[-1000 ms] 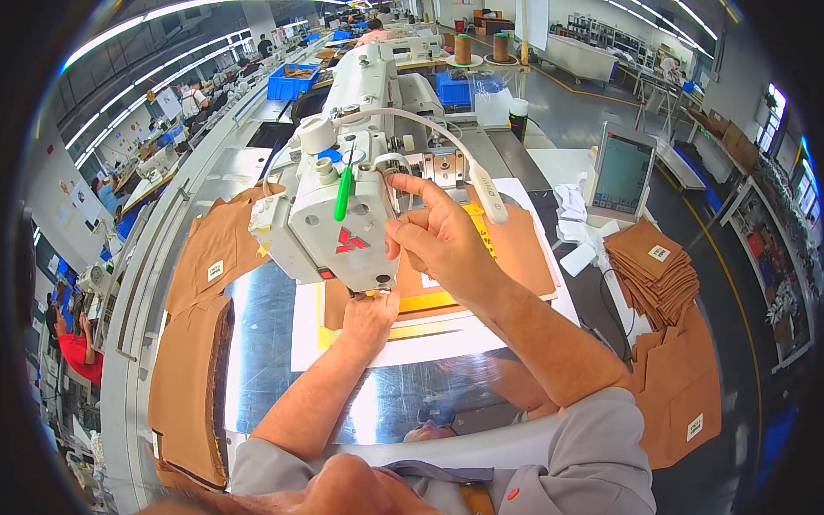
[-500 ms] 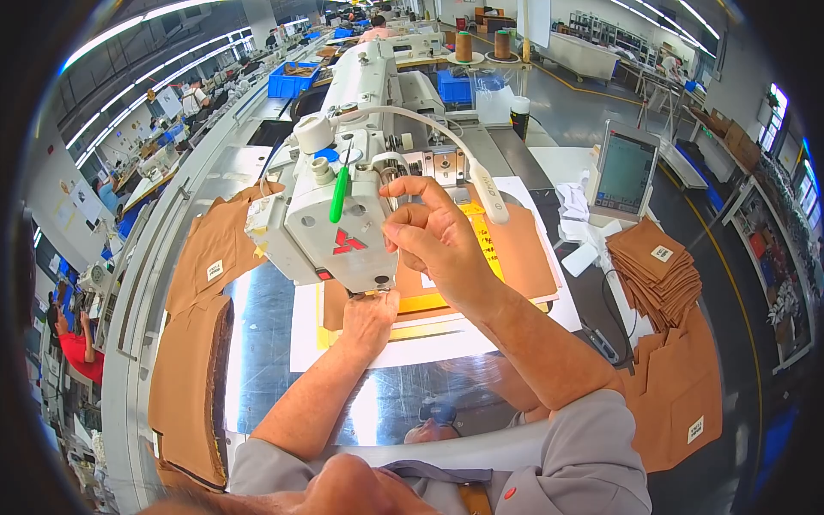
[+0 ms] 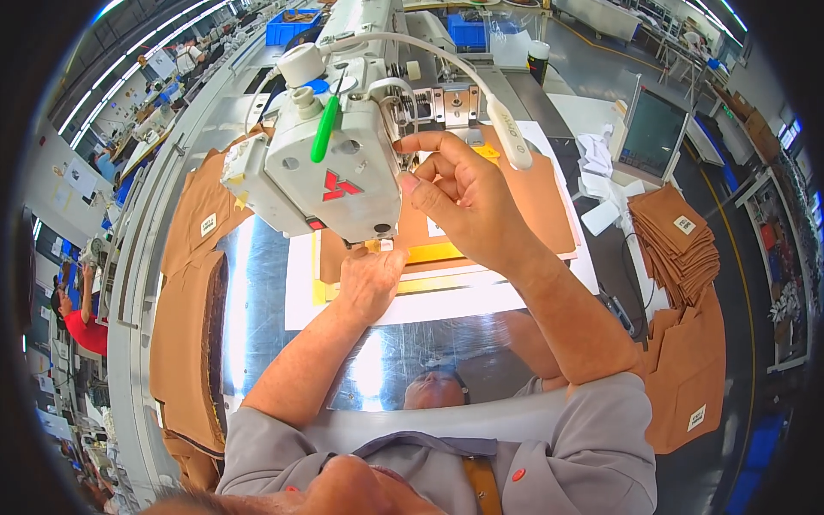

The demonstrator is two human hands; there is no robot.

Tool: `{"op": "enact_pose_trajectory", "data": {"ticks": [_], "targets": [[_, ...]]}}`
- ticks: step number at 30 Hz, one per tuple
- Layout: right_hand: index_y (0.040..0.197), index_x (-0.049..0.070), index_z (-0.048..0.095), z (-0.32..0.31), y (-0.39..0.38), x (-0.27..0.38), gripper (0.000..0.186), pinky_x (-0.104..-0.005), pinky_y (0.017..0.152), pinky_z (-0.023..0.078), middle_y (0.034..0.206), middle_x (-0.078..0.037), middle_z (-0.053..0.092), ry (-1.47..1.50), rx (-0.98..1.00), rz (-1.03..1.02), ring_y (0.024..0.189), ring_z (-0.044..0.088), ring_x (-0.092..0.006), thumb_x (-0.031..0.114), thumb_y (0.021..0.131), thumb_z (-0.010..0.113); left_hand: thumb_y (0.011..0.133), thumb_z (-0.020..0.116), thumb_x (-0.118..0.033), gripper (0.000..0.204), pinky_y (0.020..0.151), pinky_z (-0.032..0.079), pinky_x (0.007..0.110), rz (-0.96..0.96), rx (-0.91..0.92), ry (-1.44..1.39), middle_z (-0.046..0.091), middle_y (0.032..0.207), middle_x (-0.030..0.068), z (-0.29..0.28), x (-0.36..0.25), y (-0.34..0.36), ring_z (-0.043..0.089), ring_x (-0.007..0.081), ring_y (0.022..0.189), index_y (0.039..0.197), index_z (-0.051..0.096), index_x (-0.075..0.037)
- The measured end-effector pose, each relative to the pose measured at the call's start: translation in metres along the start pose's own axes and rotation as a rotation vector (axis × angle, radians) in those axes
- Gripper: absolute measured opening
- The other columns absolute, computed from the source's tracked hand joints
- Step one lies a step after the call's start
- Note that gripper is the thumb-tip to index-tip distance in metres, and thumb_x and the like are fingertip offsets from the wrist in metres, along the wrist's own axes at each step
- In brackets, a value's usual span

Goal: Operator uses an industrial programmable sewing machine to attach labels and stitch leather panels for bags.

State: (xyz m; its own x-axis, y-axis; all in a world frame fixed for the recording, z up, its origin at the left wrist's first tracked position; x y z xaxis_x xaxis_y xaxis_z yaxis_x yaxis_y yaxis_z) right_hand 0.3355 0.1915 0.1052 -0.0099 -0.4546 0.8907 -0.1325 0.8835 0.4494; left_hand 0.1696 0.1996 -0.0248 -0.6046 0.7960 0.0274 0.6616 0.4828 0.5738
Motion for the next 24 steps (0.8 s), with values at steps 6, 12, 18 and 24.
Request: {"op": "enact_pose_trajectory", "data": {"ticks": [6, 12, 18, 24], "targets": [[0.133, 0.000, 0.056, 0.000, -0.010, -0.020, 0.036, -0.0182, 0.061, 0.040, 0.089, 0.001, 0.066, -0.047, 0.023, 0.064, 0.067, 0.051, 0.0006, 0.007, 0.098, 0.065, 0.079, 0.068, -0.005, 0.016, 0.063, 0.050, 0.037, 0.020, -0.063, -0.066, 0.063, 0.067, 0.0028, -0.004, 0.002, -0.003, 0.063, 0.0213, 0.059, 0.095, 0.068, -0.009], [0.112, 0.001, 0.069, -0.015, -0.011, -0.048, 0.017, -0.0228, 0.059, 0.044, 0.078, -0.001, 0.067, -0.315, 0.095, 0.117, 0.062, 0.054, -0.0048, 0.008, 0.097, 0.065, 0.088, 0.075, -0.023, 0.016, 0.056, 0.050, 0.036, -0.014, 0.091, -0.073, 0.063, 0.066, 0.0019, -0.014, -0.009, 0.004, 0.063, 0.0189, 0.055, 0.097, 0.070, -0.010], [0.096, 0.003, 0.069, -0.015, 0.001, -0.091, 0.013, -0.0428, 0.078, 0.055, 0.089, -0.015, 0.070, -0.747, 0.251, -0.123, 0.087, 0.069, -0.0344, 0.014, 0.090, 0.067, 0.081, 0.083, -0.039, 0.041, 0.051, 0.050, 0.037, -0.044, 0.149, -0.129, 0.065, 0.065, 0.0048, -0.028, -0.011, 0.002, 0.065, 0.0242, 0.055, 0.109, 0.073, -0.010], [0.111, 0.004, 0.069, 0.002, 0.042, -0.127, 0.032, -0.0441, 0.095, 0.051, 0.114, -0.014, 0.069, -1.031, 0.354, -0.097, 0.109, 0.065, -0.0354, 0.025, 0.086, 0.073, 0.084, 0.071, -0.064, 0.067, 0.055, 0.052, 0.041, -0.330, 0.431, 0.077, 0.066, 0.064, 0.0128, -0.027, 0.004, 0.004, 0.068, 0.0272, 0.058, 0.124, 0.070, -0.011]]}}
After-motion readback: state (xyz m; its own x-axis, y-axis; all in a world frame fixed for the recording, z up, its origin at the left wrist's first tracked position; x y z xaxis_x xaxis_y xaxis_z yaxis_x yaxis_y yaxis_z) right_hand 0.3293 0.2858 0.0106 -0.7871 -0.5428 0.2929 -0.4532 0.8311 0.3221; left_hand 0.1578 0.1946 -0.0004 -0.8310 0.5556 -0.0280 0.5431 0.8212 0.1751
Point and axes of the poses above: each hand's wrist, its own y-axis towards the middle knuckle, its own z-axis out of the palm, x = y × z, the point moved 5 cm from there along y, towards the middle knuckle
